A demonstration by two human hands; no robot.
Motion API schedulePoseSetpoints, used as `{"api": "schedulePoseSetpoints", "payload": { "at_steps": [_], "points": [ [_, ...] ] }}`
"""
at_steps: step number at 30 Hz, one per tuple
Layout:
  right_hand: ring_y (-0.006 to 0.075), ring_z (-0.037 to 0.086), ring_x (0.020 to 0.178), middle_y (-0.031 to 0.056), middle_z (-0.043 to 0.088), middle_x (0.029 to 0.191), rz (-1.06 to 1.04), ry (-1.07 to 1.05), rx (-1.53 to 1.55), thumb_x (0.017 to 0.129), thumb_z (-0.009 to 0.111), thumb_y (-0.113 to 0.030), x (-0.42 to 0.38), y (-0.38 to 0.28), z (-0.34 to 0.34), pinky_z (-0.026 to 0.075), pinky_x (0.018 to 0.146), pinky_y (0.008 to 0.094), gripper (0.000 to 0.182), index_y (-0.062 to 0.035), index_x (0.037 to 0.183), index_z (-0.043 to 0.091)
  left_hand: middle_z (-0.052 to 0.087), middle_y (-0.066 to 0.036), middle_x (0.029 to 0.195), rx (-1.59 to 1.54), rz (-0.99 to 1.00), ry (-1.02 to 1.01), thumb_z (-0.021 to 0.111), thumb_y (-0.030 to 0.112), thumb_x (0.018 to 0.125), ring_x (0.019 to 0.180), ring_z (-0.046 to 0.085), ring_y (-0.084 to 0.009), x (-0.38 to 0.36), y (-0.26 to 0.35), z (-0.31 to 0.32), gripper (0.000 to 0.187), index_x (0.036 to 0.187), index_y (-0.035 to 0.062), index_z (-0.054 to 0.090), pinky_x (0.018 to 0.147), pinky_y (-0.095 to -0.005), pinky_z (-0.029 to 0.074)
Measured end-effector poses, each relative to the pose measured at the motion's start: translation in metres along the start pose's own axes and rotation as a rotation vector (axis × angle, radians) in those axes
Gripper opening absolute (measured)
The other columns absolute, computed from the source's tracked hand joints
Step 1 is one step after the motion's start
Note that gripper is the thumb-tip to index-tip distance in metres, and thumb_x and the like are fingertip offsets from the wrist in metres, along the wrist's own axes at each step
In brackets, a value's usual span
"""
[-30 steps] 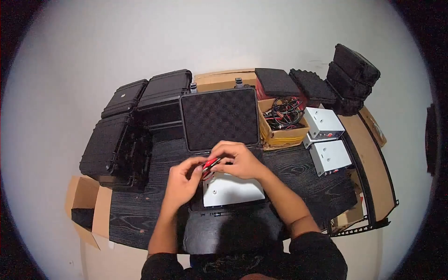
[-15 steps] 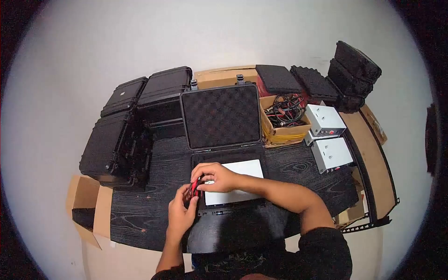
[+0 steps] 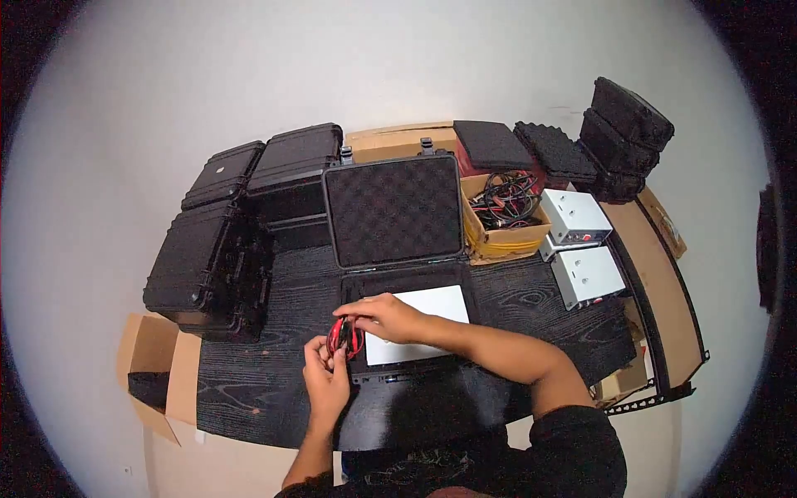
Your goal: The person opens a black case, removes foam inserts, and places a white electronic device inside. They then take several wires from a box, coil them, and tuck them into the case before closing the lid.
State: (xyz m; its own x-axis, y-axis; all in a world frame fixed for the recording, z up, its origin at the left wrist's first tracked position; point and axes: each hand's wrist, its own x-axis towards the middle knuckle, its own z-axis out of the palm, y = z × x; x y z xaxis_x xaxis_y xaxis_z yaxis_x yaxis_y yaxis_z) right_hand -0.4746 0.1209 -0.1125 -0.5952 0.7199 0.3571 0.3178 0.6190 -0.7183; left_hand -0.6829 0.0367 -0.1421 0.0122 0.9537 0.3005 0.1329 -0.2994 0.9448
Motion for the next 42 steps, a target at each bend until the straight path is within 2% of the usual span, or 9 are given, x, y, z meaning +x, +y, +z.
{"api": "schedulePoseSetpoints", "payload": {
  "at_steps": [14,17,20,22,26,29,32,33,42],
  "points": [
    [0.0197,0.060,0.115,0.0107,0.056,0.119,0.051,0.140,0.660,0.091,0.058,0.011,0.000,0.007,0.037,0.060,0.093,0.0341,0.027,0.0007,0.116,0.060,0.058,-0.008,0.107,0.079,0.140,0.008,0.064,0.005,0.099,0.092,0.055,-0.0111,-0.004,0.003,0.007,0.028,0.119,0.0023,0.044,0.083,-0.0273,0.047],
    [0.0218,0.064,0.113,0.0124,0.059,0.118,0.103,0.123,0.644,0.092,0.059,0.008,-0.001,-0.004,0.033,0.060,0.093,0.0342,0.026,-0.0003,0.117,0.058,0.058,-0.009,0.109,0.144,0.116,-0.006,0.064,0.003,0.099,0.092,0.056,-0.0115,-0.003,0.000,0.005,0.028,0.118,0.0020,0.044,0.085,-0.0286,0.049],
    [0.0266,0.067,0.110,0.0143,0.061,0.113,0.182,0.029,0.264,0.091,0.057,0.008,0.000,-0.014,0.016,0.059,0.090,0.0366,0.025,-0.0008,0.114,0.058,0.061,-0.012,0.115,0.148,0.076,-0.055,0.064,0.002,0.098,0.096,0.058,-0.0128,-0.003,0.000,0.006,0.027,0.116,0.0015,0.044,0.087,-0.0309,0.050],
    [0.0320,0.067,0.107,0.0158,0.063,0.109,0.050,0.005,0.083,0.089,0.056,0.007,0.000,-0.012,0.006,0.057,0.089,0.0397,0.027,-0.0014,0.114,0.060,0.063,-0.015,0.119,0.146,0.093,-0.065,0.064,0.002,0.098,0.099,0.059,-0.0139,-0.003,0.003,0.009,0.027,0.116,0.0011,0.044,0.087,-0.0323,0.051],
    [0.0404,0.066,0.104,0.0182,0.064,0.108,-0.080,0.028,-0.012,0.087,0.054,0.006,-0.002,-0.001,0.010,0.054,0.090,0.0454,0.028,-0.0022,0.113,0.061,0.066,-0.022,0.116,0.351,-0.048,-0.192,0.067,0.004,0.095,0.104,0.067,-0.0287,0.000,0.022,0.001,0.027,0.116,-0.0016,0.051,0.092,-0.0364,0.052],
    [0.0413,0.066,0.104,0.0188,0.064,0.108,-0.086,0.075,-0.011,0.086,0.053,0.008,-0.003,0.002,0.013,0.054,0.091,0.0458,0.029,-0.0018,0.112,0.061,0.067,-0.022,0.110,0.582,0.394,-0.172,0.070,0.003,0.090,0.105,0.066,-0.0378,0.007,0.035,-0.007,0.029,0.115,-0.0032,0.057,0.101,-0.0469,0.050],
    [0.0412,0.065,0.105,0.0191,0.065,0.107,-0.066,0.049,-0.018,0.086,0.053,0.008,-0.003,0.006,0.014,0.053,0.090,0.0463,0.027,-0.0010,0.111,0.061,0.068,-0.021,0.108,0.670,0.428,-0.251,0.072,0.003,0.086,0.103,0.066,-0.0404,0.009,0.035,-0.020,0.034,0.117,-0.0046,0.060,0.109,-0.0572,0.043],
    [0.0412,0.066,0.105,0.0191,0.065,0.107,-0.062,0.039,-0.015,0.086,0.053,0.008,-0.004,0.005,0.013,0.053,0.090,0.0463,0.027,-0.0011,0.111,0.061,0.068,-0.018,0.109,0.638,0.386,-0.224,0.073,0.005,0.087,0.102,0.067,-0.0366,0.006,0.028,-0.020,0.031,0.115,-0.0021,0.066,0.114,-0.0615,0.037],
    [0.0393,0.065,0.102,0.0181,0.063,0.107,-0.112,0.030,-0.029,0.086,0.049,0.010,-0.006,-0.006,0.003,0.053,0.090,0.0439,0.034,-0.0031,0.115,0.060,0.073,-0.009,0.095,0.713,0.406,-0.125,0.083,0.012,0.080,0.098,0.068,-0.0283,0.008,0.025,-0.014,0.025,0.103,0.0057,0.075,0.116,-0.0608,0.034]
  ]
}}
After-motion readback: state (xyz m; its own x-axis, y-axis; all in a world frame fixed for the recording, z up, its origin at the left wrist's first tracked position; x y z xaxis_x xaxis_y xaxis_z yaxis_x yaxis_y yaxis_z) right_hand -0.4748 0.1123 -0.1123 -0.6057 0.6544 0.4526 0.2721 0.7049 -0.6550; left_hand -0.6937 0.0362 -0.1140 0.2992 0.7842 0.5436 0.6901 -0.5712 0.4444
